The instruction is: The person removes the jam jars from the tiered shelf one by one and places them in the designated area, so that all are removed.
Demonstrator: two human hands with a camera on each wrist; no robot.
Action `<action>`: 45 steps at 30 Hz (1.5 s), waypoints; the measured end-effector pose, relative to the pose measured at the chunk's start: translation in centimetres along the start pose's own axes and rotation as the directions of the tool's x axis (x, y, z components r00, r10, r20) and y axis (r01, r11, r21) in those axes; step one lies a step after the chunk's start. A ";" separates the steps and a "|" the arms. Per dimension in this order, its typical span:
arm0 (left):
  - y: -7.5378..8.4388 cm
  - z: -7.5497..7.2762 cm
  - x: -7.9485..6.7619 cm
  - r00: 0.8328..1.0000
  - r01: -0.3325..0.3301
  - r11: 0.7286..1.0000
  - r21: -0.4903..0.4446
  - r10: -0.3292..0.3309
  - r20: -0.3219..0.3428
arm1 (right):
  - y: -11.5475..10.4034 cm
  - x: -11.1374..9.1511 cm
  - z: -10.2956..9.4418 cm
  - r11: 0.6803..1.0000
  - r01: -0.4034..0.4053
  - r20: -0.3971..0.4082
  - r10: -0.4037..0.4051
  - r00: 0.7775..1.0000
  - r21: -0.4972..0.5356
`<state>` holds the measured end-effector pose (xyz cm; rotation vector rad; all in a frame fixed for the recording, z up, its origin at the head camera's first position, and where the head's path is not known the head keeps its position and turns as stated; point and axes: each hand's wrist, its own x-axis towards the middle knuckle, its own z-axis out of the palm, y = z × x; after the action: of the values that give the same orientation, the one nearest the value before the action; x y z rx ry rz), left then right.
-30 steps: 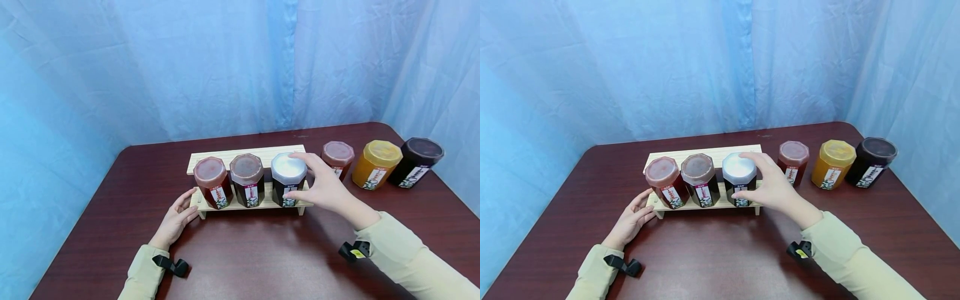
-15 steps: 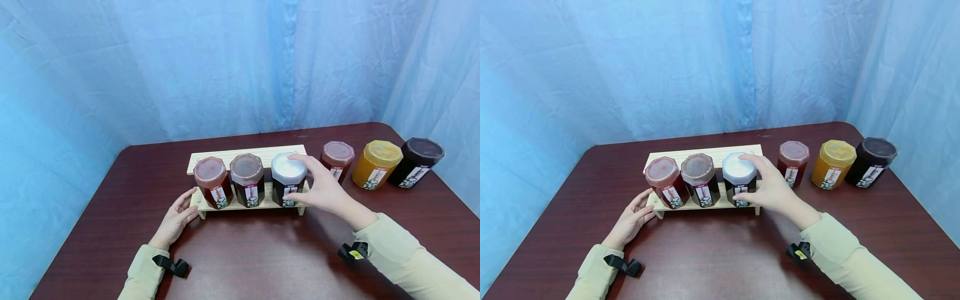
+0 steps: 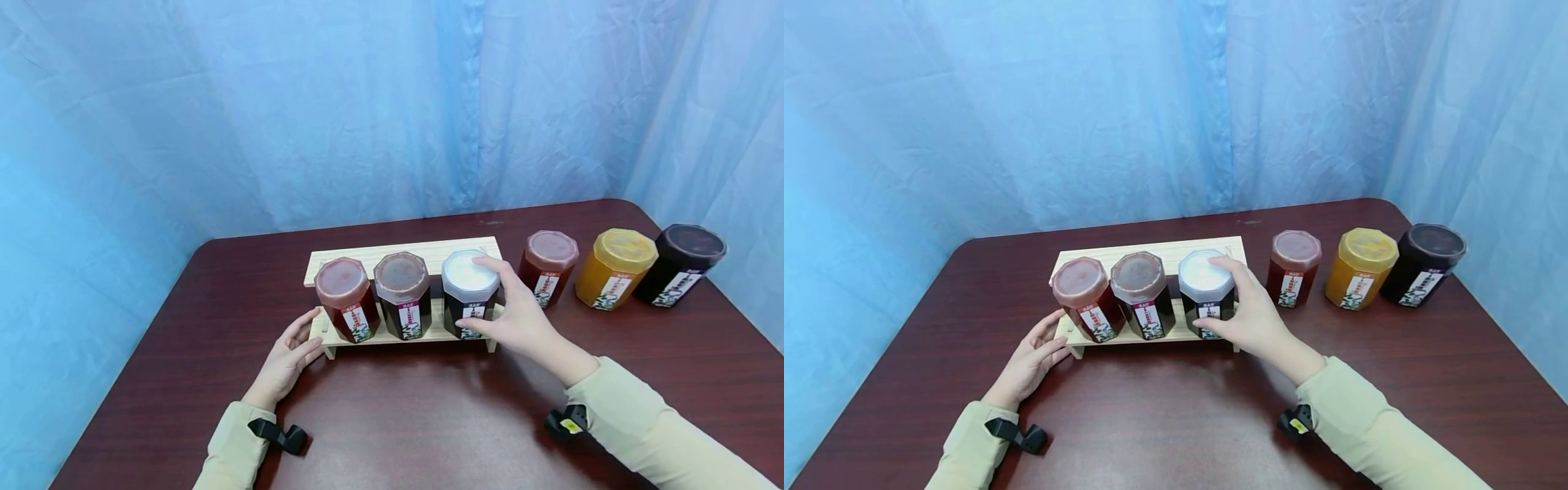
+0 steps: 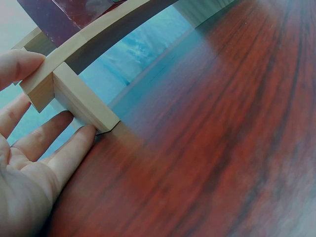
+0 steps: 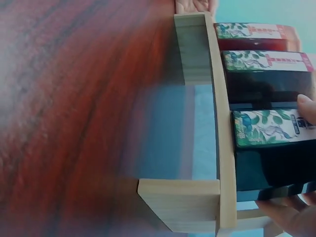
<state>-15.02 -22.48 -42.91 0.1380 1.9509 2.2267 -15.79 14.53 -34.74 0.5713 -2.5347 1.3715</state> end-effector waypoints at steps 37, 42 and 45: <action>0.0 0.1 0.0 1.000 -0.001 1.000 0.010 0.001 -0.007 | 0.3 -0.5 1.5 1.000 0.019 -0.205 -0.023 0.978 -0.021; -0.1 0.0 0.0 1.000 0.001 1.000 0.008 0.000 -0.010 | 0.3 -0.5 1.6 1.000 0.024 -0.213 -0.026 0.977 -0.013; -0.2 0.0 0.0 1.000 0.003 1.000 0.010 -0.003 -0.009 | 0.2 -0.5 1.6 1.000 0.021 -0.218 -0.025 0.976 -0.017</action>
<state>-15.04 -22.46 -43.07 0.1273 1.9659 2.2195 -15.47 13.40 -35.95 0.4204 -2.3545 1.3271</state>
